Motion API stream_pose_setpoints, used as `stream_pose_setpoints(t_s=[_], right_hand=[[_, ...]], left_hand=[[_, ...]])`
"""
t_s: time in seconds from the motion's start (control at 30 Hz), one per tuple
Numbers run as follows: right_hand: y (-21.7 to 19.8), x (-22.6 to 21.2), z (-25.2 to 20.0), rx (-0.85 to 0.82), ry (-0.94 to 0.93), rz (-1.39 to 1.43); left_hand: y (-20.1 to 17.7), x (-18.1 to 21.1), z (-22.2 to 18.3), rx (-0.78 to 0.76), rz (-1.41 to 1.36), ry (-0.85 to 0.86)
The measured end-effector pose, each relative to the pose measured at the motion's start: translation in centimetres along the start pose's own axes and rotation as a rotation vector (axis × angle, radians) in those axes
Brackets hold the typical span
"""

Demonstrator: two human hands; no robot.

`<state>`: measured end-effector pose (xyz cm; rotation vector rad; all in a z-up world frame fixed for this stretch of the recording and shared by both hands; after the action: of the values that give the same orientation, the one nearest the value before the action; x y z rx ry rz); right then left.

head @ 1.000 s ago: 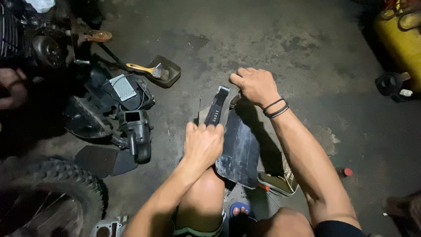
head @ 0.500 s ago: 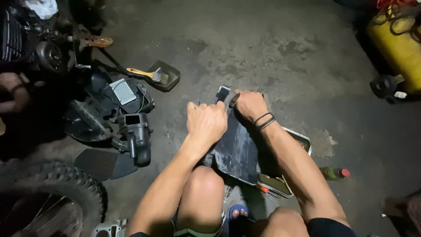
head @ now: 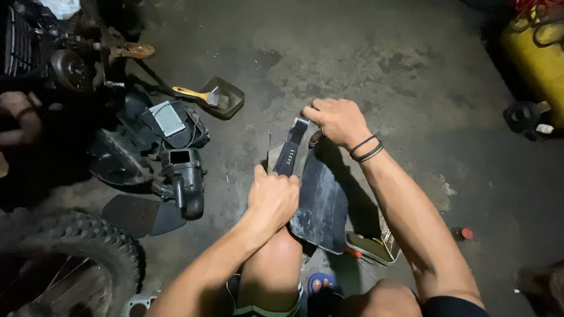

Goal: The person cleans the interior of a motorcycle air filter housing using a cloth, then manipulates the edges and internal components by hand.

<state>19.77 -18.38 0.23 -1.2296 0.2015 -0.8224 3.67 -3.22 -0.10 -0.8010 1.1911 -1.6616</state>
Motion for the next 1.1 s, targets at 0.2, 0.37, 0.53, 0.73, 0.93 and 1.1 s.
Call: stream_pose_setpoints(t_s=[0.2,0.37,0.53,0.73,0.93,1.1], right_hand=[[6.5,1.1,-2.5,-0.212,0.283,0.250],[14.3,1.2,-0.6,-0.958,0.591,0.049],[7.8,1.0,-4.0,-0.559,0.510,0.169],[6.6,10.4,-5.7,-0.106,0.802,0.521],[-4.8,12.0,-4.4,0.777,1.272,1.481],[-11.0,12.1,-7.2,1.259,1.092,1.656]], left_hand=[[-0.6,-1.1,2.8,-0.044,-0.075,0.007],[-0.5,-2.0,5.8,0.012,-0.080,-0.090],[-2.3,-3.3,8.1,0.134,-0.122,-0.209],[-6.5,-3.9,6.5,-0.022,-0.427,-0.379],[-2.4,-3.3,3.6,-0.256,-0.418,-0.527],[-2.2,-3.0,2.6,-0.273,-0.459,-0.551]])
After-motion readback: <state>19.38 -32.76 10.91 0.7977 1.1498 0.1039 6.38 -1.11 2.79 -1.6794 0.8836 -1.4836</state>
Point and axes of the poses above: each hand's wrist, its own z-axis towards the middle knuckle, its own y-axis out of the palm, x = y × z, the point moved 4 cm from there along z, towards the middle knuckle, and after that the axes turned 5 degrees about -y, right-handed, at the moved point
